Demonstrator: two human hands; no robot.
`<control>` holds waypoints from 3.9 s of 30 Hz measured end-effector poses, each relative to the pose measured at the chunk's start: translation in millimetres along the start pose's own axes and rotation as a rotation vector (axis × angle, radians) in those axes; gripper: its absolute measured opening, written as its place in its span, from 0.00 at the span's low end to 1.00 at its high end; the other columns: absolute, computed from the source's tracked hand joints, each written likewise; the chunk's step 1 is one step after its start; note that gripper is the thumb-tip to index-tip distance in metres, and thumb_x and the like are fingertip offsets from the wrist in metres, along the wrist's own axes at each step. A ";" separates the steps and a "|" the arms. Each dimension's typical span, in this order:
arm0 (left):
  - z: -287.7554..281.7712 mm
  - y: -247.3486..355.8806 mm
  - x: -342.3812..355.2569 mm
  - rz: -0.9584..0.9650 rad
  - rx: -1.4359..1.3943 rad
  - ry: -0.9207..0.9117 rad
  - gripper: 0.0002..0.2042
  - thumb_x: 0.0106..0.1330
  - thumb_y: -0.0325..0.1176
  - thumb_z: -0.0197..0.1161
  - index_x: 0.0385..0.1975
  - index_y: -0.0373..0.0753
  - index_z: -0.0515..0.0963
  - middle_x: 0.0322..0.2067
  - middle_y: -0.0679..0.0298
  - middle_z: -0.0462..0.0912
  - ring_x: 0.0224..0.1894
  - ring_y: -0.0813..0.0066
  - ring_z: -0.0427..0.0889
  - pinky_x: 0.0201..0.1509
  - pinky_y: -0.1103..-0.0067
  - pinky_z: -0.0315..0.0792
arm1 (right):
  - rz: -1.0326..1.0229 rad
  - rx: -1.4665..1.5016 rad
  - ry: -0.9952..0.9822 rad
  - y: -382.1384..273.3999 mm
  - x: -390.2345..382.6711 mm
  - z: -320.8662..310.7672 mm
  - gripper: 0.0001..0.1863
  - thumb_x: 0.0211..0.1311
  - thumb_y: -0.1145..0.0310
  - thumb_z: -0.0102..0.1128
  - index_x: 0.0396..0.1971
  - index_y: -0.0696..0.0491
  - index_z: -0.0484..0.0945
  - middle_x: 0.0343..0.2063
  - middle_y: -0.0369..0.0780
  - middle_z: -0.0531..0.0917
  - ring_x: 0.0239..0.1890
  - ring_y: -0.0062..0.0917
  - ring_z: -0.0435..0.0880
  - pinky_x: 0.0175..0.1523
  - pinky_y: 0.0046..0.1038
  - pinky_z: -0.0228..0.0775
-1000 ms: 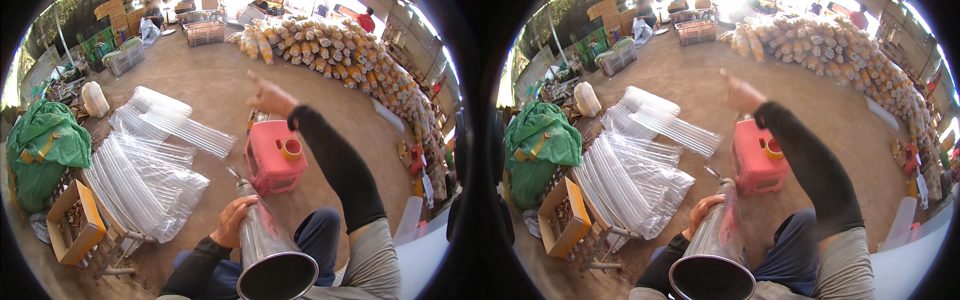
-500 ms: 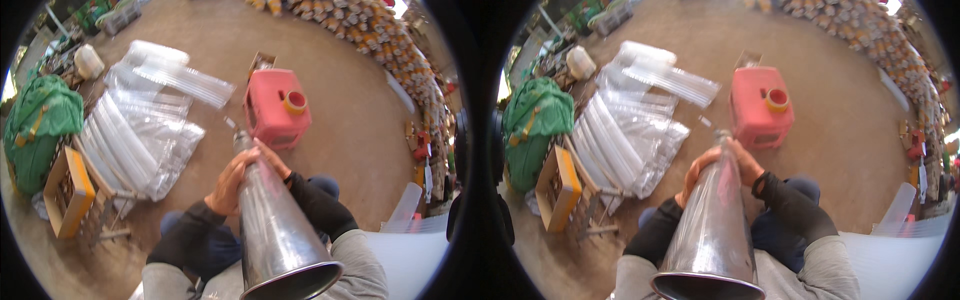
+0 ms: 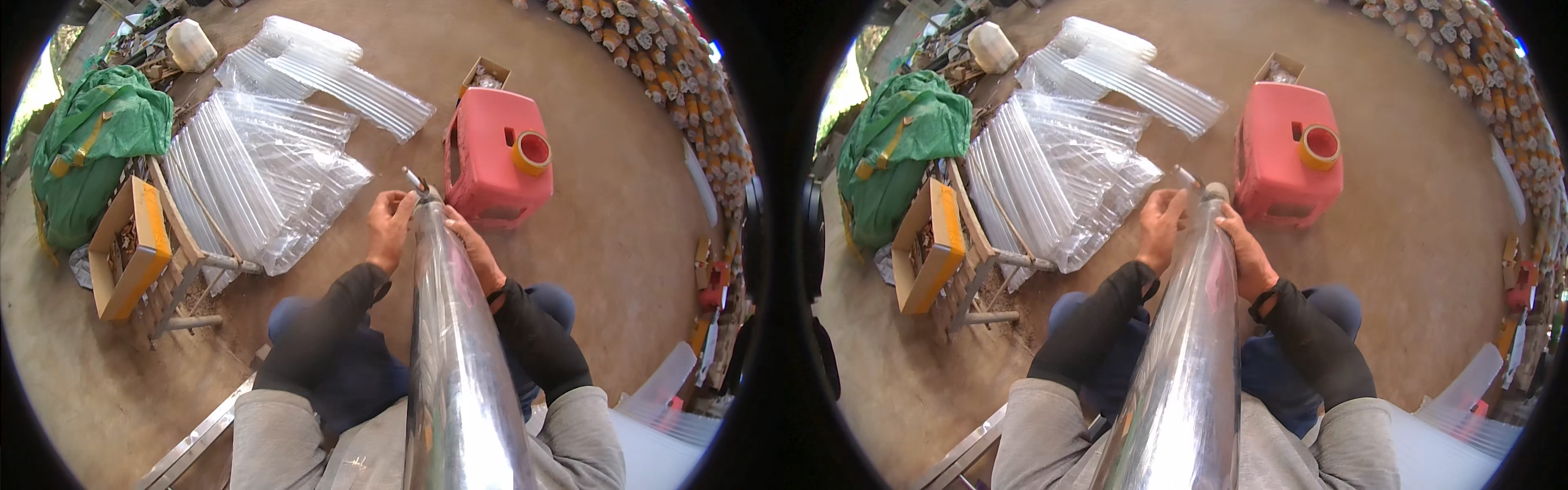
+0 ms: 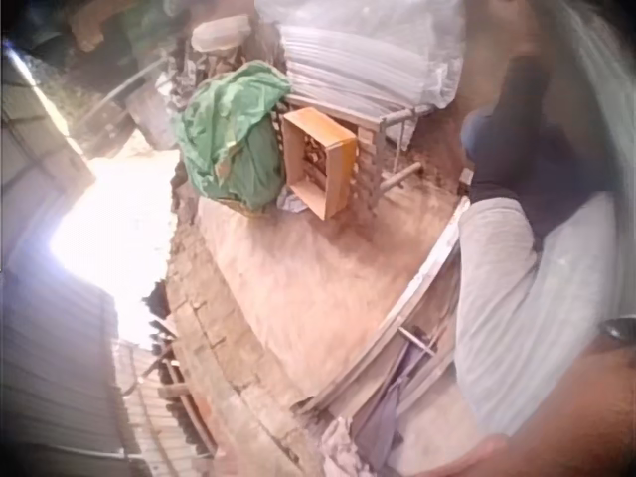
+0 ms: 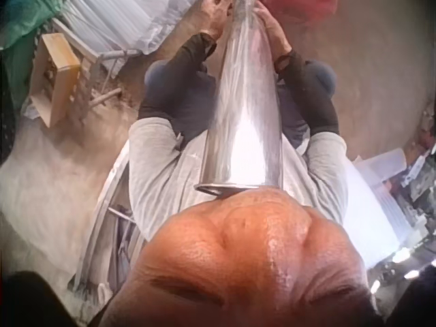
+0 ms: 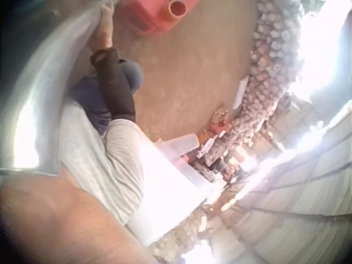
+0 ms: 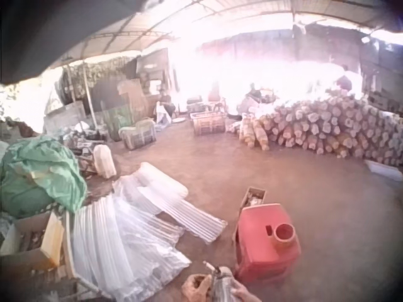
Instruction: The person sits on the floor and seals the open end of a large metal cone using a handheld heat gun and a roll of clear plastic film. They repeatedly apply heat and wrap the film around the rim to create a seal.
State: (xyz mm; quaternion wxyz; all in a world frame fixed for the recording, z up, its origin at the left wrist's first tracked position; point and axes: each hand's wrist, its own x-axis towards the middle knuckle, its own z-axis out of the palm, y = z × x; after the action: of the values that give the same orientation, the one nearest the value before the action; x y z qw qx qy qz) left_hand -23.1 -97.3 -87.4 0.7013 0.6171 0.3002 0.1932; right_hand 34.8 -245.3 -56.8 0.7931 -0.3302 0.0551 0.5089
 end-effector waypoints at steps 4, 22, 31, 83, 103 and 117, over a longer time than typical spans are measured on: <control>22.1 -6.8 18.1 -0.020 -0.013 0.036 0.18 0.59 0.40 0.70 0.38 0.34 0.72 0.28 0.67 0.75 0.29 0.84 0.72 0.30 0.84 0.69 | -0.063 -0.054 -0.013 -9.5 3.8 4.7 0.17 0.69 0.68 0.42 0.55 0.53 0.66 0.42 0.36 0.78 0.38 0.15 0.78 0.44 0.20 0.74; 30.4 -37.7 49.5 0.029 0.037 0.057 0.20 0.54 0.44 0.74 0.21 0.36 0.71 0.19 0.71 0.71 0.22 0.85 0.66 0.25 0.83 0.66 | -0.004 -0.080 0.102 -11.9 4.2 3.9 0.26 0.68 0.64 0.44 0.65 0.50 0.59 0.43 0.39 0.77 0.39 0.22 0.79 0.46 0.26 0.75; 30.9 -43.3 52.7 0.048 0.076 0.079 0.20 0.54 0.44 0.74 0.20 0.36 0.71 0.18 0.70 0.71 0.21 0.83 0.67 0.25 0.82 0.66 | -0.019 -0.113 0.124 -10.5 4.3 6.1 0.25 0.68 0.64 0.43 0.64 0.51 0.59 0.42 0.39 0.78 0.39 0.22 0.79 0.45 0.25 0.74; 37.7 -37.9 60.7 0.088 0.128 0.107 0.20 0.50 0.43 0.76 0.22 0.34 0.74 0.19 0.66 0.75 0.23 0.79 0.71 0.29 0.78 0.69 | -0.118 -0.122 0.094 -14.0 9.1 0.4 0.21 0.70 0.65 0.45 0.60 0.57 0.64 0.48 0.37 0.75 0.48 0.19 0.74 0.55 0.21 0.65; 36.3 -30.6 57.2 0.063 0.138 0.092 0.19 0.51 0.42 0.76 0.21 0.35 0.73 0.18 0.70 0.74 0.21 0.83 0.69 0.26 0.80 0.67 | -0.222 -0.284 0.131 -13.1 -0.1 17.6 0.21 0.69 0.62 0.42 0.59 0.54 0.65 0.42 0.39 0.77 0.41 0.23 0.78 0.50 0.24 0.70; 36.7 -33.5 57.9 0.063 0.113 0.104 0.18 0.51 0.41 0.76 0.21 0.35 0.73 0.18 0.69 0.75 0.21 0.82 0.71 0.26 0.80 0.68 | -0.172 -0.251 0.139 -17.2 -3.6 28.1 0.20 0.69 0.63 0.40 0.57 0.53 0.65 0.40 0.39 0.78 0.40 0.23 0.78 0.48 0.25 0.72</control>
State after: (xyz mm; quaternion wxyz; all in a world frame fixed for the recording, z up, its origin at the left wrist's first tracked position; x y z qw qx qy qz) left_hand 40.9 -93.2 -128.7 0.6424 0.6539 0.3272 0.2295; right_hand 40.6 -236.3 -25.4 0.7805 -0.4647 0.0174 0.4177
